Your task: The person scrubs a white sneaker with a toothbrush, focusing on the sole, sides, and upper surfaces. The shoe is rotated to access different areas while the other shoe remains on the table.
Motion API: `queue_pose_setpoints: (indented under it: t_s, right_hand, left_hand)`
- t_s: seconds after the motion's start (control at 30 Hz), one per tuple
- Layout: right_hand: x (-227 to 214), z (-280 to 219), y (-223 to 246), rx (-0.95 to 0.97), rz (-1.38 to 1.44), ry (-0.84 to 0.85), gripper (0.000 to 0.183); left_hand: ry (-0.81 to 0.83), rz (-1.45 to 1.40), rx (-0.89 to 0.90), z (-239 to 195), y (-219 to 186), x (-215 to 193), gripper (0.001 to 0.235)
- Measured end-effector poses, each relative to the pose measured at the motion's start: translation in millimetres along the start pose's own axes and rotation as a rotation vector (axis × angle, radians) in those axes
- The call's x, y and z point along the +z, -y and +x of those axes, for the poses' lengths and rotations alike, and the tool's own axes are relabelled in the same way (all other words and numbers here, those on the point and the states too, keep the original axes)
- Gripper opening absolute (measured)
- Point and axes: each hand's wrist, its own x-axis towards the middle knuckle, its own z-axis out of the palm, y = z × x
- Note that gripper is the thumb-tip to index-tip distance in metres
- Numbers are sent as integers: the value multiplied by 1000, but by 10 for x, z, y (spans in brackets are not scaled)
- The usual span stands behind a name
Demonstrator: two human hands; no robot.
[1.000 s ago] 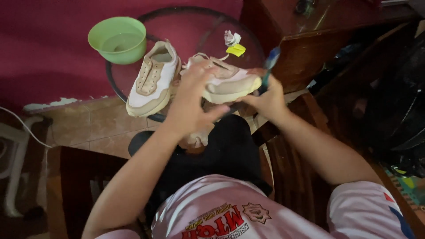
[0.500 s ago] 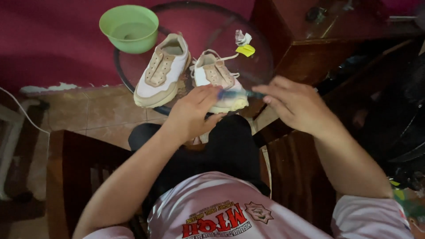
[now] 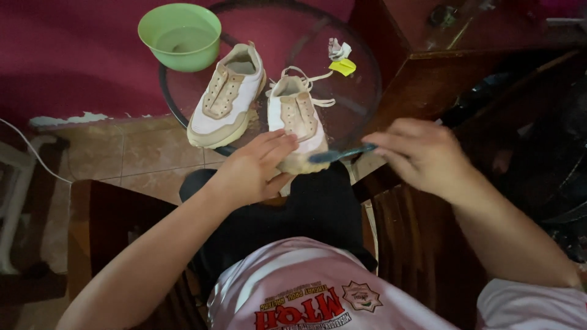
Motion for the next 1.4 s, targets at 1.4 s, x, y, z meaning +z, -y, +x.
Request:
queue_pose_setpoints:
  t_s: [1.4]
  right_hand:
    - [1268, -135, -93, 75, -502, 91, 15]
  left_hand:
    - [57, -195, -893, -436, -329, 4, 61]
